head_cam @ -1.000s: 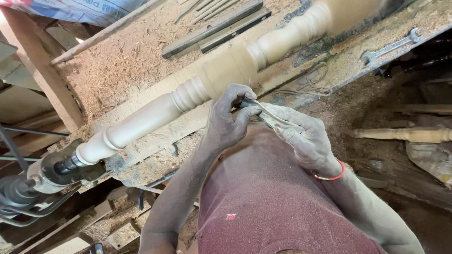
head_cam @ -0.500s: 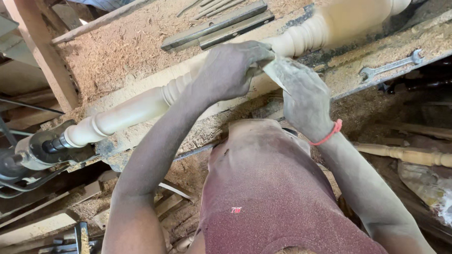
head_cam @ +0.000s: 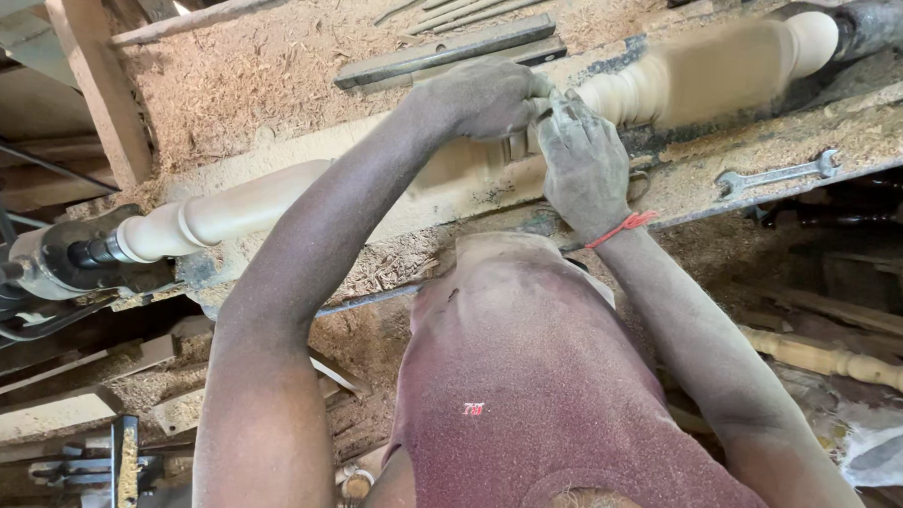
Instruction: The person shapes a piece of wood on a rotating lathe by applying a small metal tool to carve details and smooth the surface.
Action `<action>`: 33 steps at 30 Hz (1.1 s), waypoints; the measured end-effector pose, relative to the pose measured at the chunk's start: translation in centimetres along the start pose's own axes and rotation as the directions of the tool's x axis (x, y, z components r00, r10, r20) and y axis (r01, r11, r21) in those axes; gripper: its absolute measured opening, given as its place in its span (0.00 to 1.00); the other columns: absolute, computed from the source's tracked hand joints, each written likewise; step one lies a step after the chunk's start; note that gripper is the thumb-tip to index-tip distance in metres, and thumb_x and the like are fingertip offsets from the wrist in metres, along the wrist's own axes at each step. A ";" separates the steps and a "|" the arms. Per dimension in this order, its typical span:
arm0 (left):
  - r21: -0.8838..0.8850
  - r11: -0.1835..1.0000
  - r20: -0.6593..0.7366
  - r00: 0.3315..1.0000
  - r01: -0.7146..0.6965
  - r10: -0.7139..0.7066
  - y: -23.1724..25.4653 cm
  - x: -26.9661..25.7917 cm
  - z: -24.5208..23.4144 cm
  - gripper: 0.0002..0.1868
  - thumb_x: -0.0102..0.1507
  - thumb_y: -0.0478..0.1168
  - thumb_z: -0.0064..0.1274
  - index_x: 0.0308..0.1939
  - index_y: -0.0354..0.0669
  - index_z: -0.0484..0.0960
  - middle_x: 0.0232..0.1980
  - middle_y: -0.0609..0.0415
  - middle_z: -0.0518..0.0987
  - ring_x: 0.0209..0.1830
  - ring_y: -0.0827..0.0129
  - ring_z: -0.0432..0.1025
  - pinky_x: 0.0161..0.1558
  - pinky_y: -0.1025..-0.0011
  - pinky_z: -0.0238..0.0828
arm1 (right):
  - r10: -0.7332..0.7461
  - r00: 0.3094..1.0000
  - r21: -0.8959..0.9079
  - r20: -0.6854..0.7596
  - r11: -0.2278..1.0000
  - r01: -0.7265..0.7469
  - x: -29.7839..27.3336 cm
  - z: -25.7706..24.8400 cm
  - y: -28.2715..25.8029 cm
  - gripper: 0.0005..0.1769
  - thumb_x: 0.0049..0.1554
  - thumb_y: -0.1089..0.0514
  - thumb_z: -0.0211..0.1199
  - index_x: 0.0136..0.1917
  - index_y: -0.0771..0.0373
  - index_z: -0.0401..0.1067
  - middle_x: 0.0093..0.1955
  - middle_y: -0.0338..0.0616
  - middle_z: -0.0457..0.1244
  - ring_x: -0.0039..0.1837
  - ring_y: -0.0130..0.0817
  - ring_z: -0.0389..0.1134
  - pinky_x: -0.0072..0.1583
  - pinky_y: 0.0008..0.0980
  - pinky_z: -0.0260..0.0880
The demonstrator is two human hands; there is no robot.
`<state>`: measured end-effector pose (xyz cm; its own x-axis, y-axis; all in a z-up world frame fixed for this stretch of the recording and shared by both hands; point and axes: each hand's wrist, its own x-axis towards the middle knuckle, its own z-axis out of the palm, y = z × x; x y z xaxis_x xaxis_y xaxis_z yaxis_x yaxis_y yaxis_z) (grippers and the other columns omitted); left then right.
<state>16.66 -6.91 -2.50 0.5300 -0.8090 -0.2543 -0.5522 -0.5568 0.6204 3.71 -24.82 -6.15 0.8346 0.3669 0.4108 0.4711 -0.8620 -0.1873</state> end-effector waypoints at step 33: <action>0.114 0.953 0.236 0.924 0.280 -0.300 4.4 1.1 -1.4 0.55 0.51 0.62 0.71 0.69 0.35 0.58 0.45 0.44 0.81 0.48 0.53 0.76 0.52 0.57 0.74 | -0.069 0.907 -0.196 0.415 0.967 0.163 1.6 0.5 0.1 0.30 0.68 0.53 0.47 0.78 0.72 0.60 0.75 0.71 0.56 0.82 0.63 0.49 0.82 0.62 0.36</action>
<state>15.74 -10.01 0.97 0.5033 -0.6252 -0.5965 -0.4511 -0.7789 0.4357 5.27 -24.17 -5.97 0.8430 0.5376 0.0149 0.5359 -0.8421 0.0611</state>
